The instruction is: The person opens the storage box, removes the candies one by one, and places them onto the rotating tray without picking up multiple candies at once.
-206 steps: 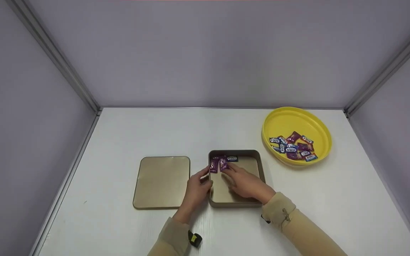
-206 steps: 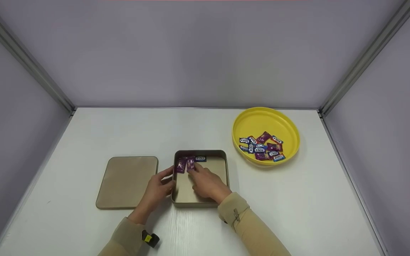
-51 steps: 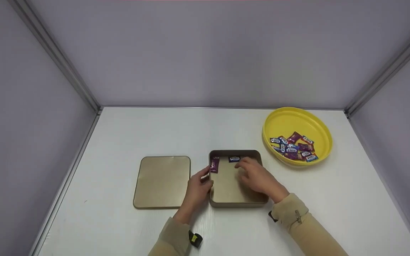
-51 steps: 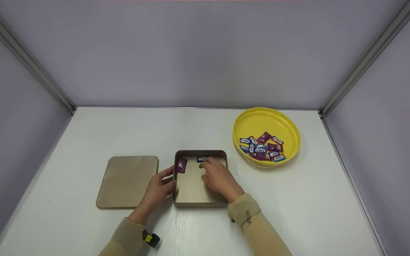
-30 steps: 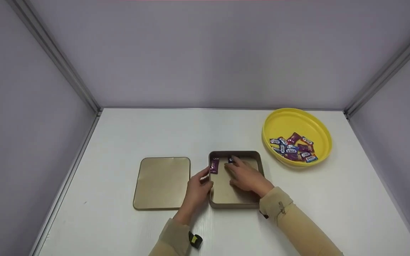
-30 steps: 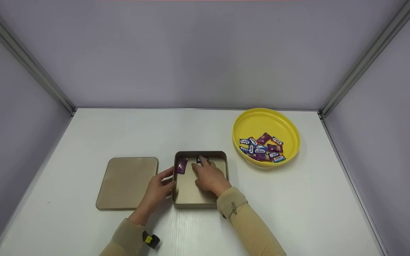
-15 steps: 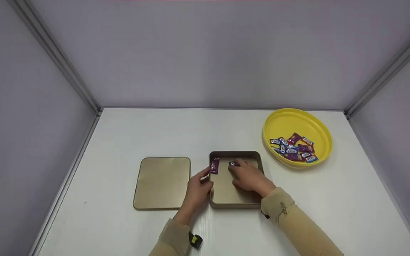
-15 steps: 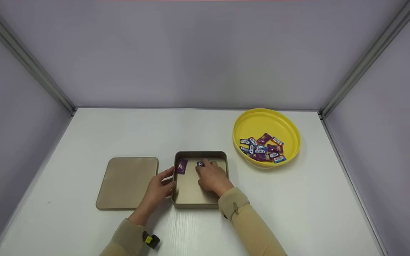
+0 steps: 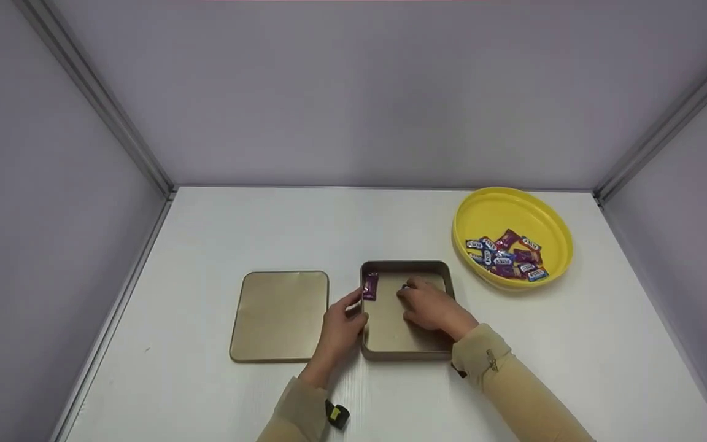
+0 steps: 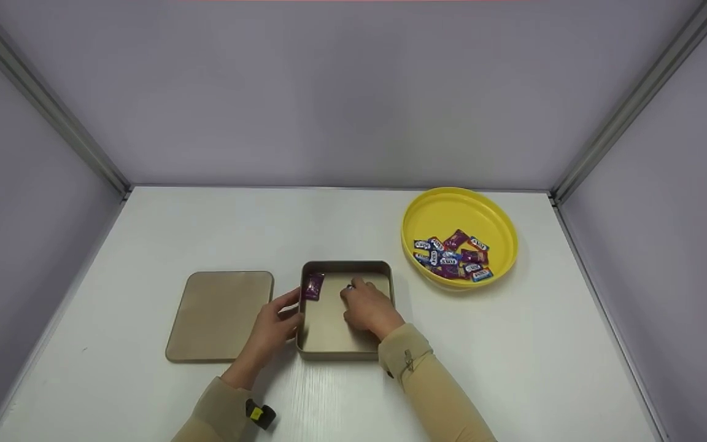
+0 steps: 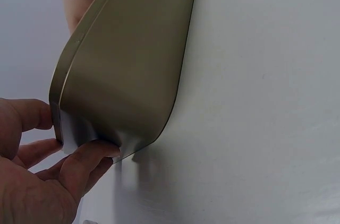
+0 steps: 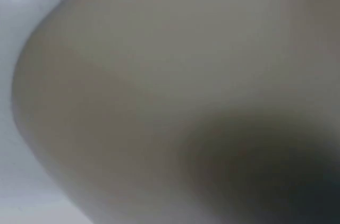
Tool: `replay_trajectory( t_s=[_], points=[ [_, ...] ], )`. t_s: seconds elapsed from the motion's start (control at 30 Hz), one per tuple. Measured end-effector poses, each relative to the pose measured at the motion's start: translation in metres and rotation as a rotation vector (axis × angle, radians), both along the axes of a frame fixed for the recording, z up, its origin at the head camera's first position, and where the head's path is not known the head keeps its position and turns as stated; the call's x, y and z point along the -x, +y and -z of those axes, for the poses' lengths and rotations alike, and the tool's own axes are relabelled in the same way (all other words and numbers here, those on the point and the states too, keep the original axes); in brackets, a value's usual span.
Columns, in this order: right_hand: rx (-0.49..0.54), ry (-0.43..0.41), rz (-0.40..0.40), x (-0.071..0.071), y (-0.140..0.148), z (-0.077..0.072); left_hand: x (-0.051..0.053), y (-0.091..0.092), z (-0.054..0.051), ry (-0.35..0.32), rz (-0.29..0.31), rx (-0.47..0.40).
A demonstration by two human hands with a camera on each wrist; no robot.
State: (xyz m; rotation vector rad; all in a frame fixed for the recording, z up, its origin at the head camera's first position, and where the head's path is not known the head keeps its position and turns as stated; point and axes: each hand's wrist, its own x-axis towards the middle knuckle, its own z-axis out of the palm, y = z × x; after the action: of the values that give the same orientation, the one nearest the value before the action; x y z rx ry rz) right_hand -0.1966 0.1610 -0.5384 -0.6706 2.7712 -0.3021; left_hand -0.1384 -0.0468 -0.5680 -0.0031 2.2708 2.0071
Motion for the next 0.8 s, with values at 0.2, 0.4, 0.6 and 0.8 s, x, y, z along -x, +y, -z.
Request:
replay_trajectory(
  t_s=[0.2, 0.4, 0.6, 0.8],
  points=[
    [-0.008, 0.023, 0.004, -0.0008, -0.0013, 0.0000, -0.0001, -0.0002, -0.0014, -0.008, 0.002, 0.007],
    [0.008, 0.039, 0.022, -0.0027, -0.0019, 0.0001, -0.0001, -0.0003, -0.0007, -0.008, 0.011, 0.003],
    [0.003, 0.090, -0.007, -0.0032, -0.0009, 0.0025, 0.0003, -0.0008, 0.0013, 0.004, 0.018, -0.014],
    [-0.022, 0.069, -0.006, -0.0041, -0.0011, 0.0033, 0.0003, -0.0008, 0.0011, 0.002, 0.014, 0.002]
  ],
)
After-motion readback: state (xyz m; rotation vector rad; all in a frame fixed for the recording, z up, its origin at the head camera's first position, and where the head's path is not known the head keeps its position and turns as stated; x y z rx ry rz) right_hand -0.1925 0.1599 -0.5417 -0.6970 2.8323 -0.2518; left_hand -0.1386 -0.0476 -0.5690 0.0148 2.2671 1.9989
